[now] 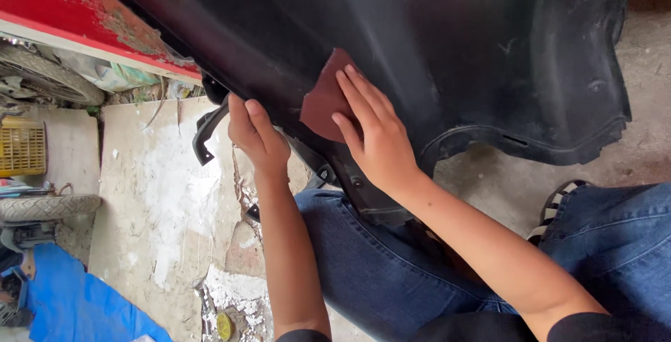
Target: The person sands a black motorcycle fairing using a sanding block. They hold the fairing with one hand and rub the sanding block across the surface with the other, working on different sections of the part.
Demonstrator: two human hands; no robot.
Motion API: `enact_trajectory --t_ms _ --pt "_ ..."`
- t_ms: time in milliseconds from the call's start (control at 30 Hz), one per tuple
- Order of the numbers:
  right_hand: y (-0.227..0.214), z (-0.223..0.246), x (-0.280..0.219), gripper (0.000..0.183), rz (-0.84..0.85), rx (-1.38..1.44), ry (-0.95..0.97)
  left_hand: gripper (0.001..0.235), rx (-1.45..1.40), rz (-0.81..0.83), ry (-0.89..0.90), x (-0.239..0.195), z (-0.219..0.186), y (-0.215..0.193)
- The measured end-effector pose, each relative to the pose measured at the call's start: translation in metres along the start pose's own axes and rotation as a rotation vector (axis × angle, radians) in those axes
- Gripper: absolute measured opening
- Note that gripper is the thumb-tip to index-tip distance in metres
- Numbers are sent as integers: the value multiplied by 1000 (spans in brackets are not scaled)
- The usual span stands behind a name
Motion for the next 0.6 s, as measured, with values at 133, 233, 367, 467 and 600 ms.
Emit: enact_trajectory --t_ms 133,233,367,467,600 --pt "-5 -3 -16 54 29 49 -3 32 0 -8 8 2 -14 0" --pt "-11 -17 -63 55 48 53 60 35 -42 16 45 2 -17 1" --pt "-11 -34 -83 53 48 62 229 35 -24 3 -11 -1 -2 2" --pt "-7 -32 -42 53 24 67 160 33 5 -7 -30 0 -1 1" --pt "-4 -25 0 51 18 87 15 32 9 4 -10 -3 0 -1"
Point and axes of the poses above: each hand's wrist, its own x-axis towards the middle knuckle, its own y-axis out of the palm, z = x × y, the point moved 8 cm from there along x, towards the middle knuckle, and after that the axes turned 12 degrees about -y, right-handed, at the moved point
